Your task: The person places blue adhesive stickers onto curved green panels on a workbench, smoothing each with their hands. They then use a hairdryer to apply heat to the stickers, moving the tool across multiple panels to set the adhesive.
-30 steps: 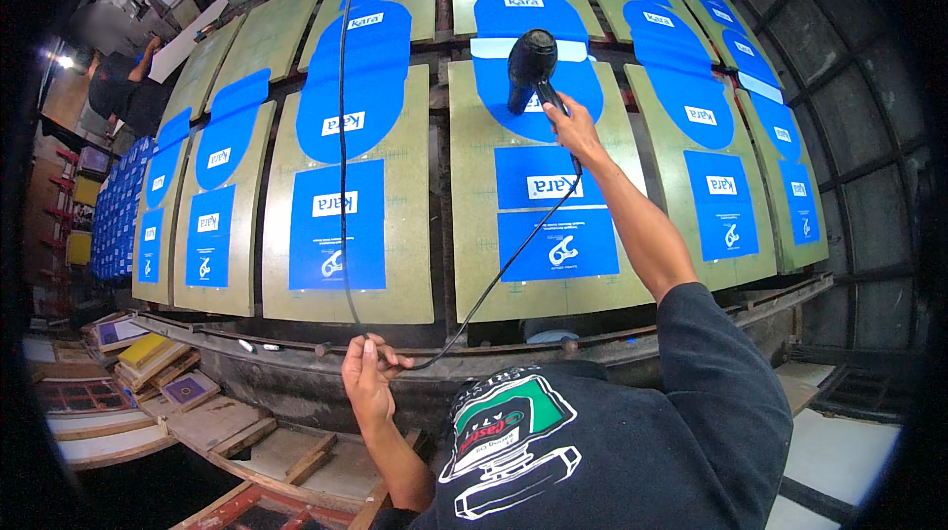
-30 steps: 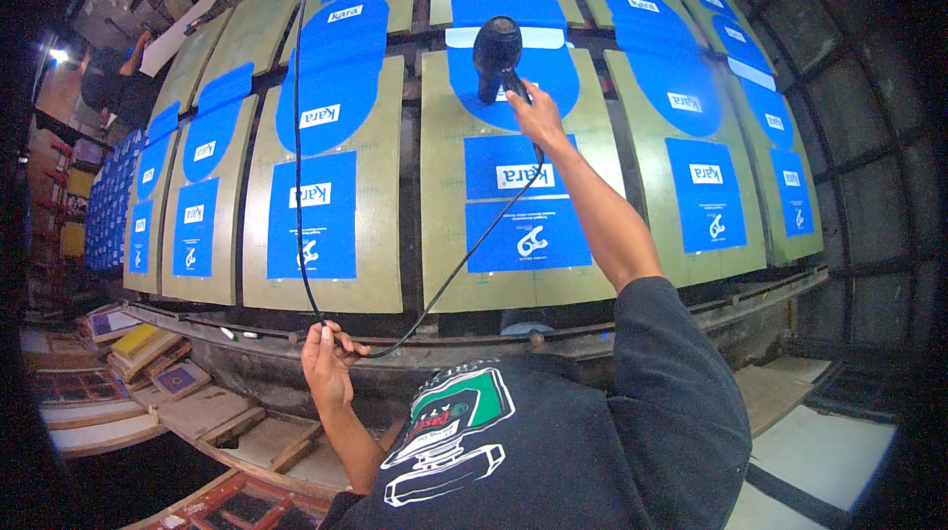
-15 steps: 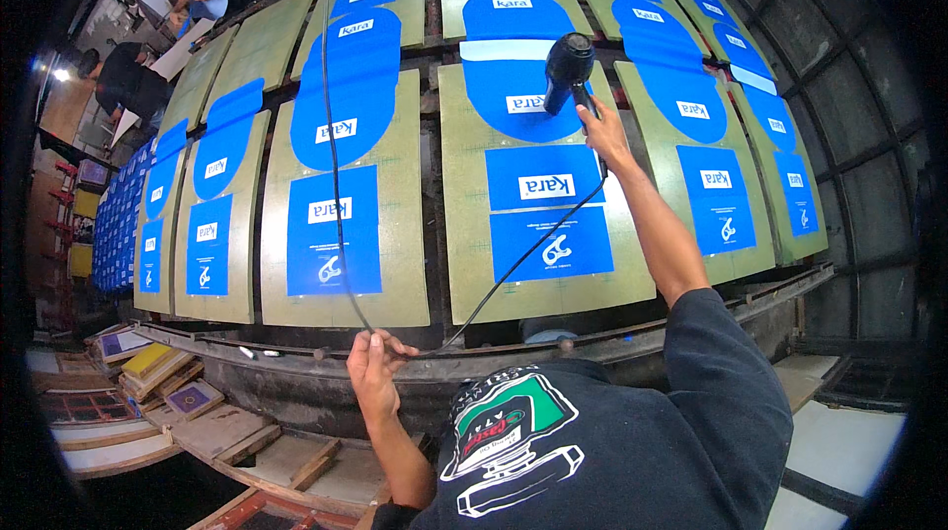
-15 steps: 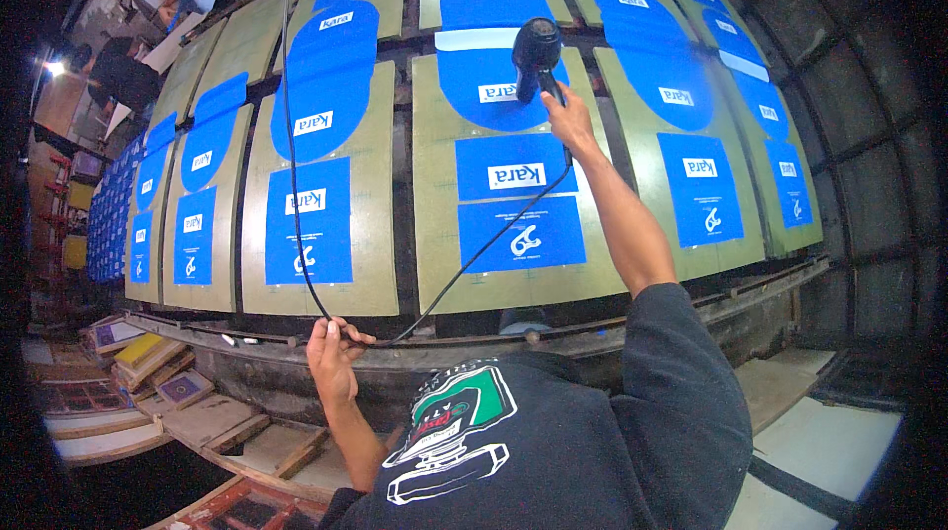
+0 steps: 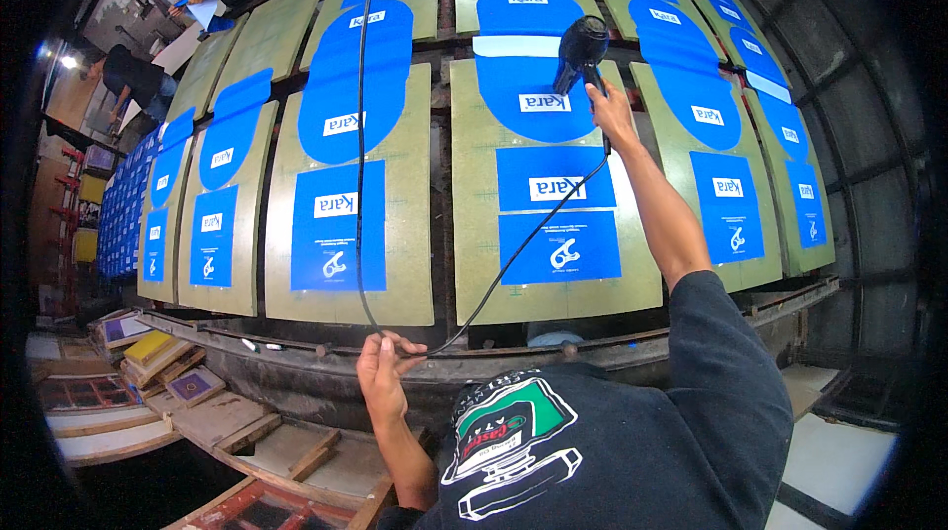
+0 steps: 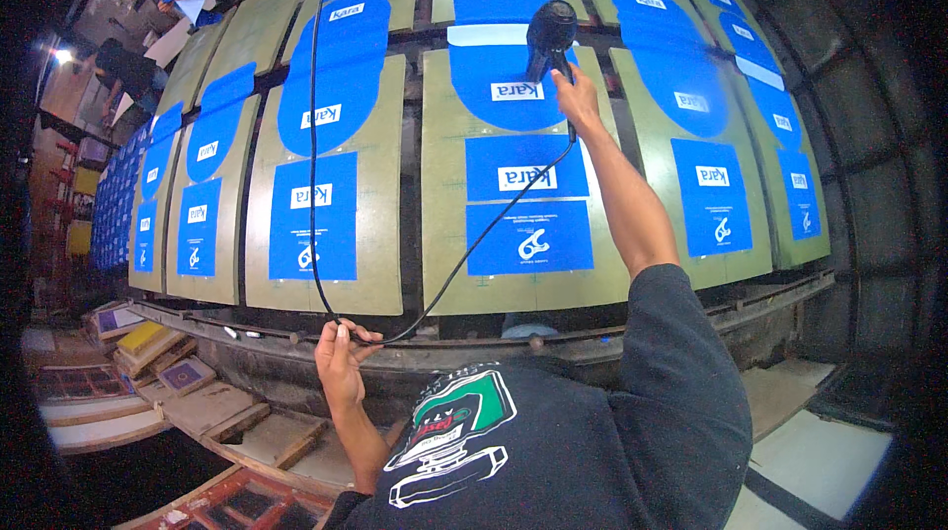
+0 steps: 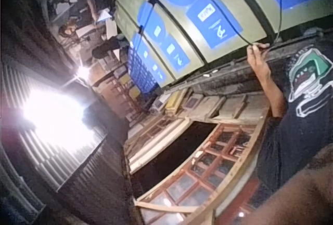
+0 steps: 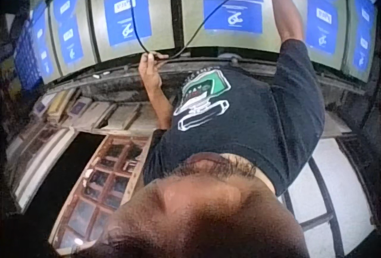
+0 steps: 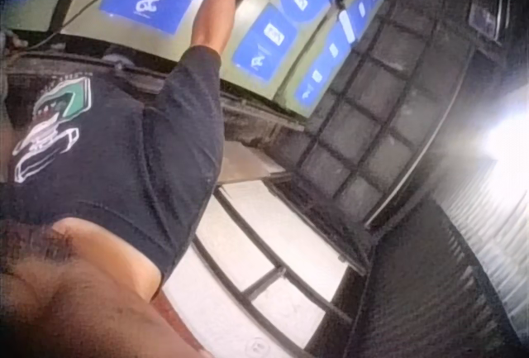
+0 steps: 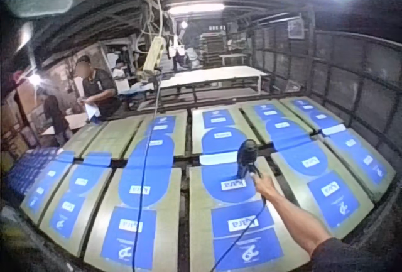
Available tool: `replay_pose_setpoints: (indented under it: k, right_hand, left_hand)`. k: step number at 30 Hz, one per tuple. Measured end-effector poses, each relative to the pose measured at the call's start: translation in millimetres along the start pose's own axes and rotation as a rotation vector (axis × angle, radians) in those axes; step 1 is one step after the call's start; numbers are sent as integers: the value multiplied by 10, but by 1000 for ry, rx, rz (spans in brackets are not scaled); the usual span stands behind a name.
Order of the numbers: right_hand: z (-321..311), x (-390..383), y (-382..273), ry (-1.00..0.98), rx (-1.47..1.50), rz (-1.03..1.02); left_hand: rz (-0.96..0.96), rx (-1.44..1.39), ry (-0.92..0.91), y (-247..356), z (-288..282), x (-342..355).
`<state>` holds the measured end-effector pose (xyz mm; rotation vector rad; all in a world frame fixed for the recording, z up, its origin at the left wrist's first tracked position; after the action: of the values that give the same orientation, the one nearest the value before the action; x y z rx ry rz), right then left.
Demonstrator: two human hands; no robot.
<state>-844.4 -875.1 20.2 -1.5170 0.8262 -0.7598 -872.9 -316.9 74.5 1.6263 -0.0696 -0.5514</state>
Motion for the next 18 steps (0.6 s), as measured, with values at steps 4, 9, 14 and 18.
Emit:
replay_pose_setpoints:
  k: [4,9,14,18]
  right_hand:
    - [215,21,11,-51,16,1]
    - [541,-44,-33,-147,53,1]
    - [659,-159,-109,-159,-67,-134]
    - [390,-335,-72,-215,51,56]
  left_hand:
    - [-14,-4,26,-44,-1,-48]
    - [-5,13,63,-35,-28,-113]
    - [-10,45,99,-72,-105,-170]
    - [-22,41,54,-29,-18,-162]
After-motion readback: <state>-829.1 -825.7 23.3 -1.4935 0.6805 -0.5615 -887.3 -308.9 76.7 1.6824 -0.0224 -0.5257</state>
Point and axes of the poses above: each hand's wrist, its own x-axis towards the middle knuckle, its own z-axis out of the palm, y = z × x, the point moved 4 cm from there along x, towards the middle knuckle, and after that the axes turned 15 degrees about x, right-handed, at the moved point
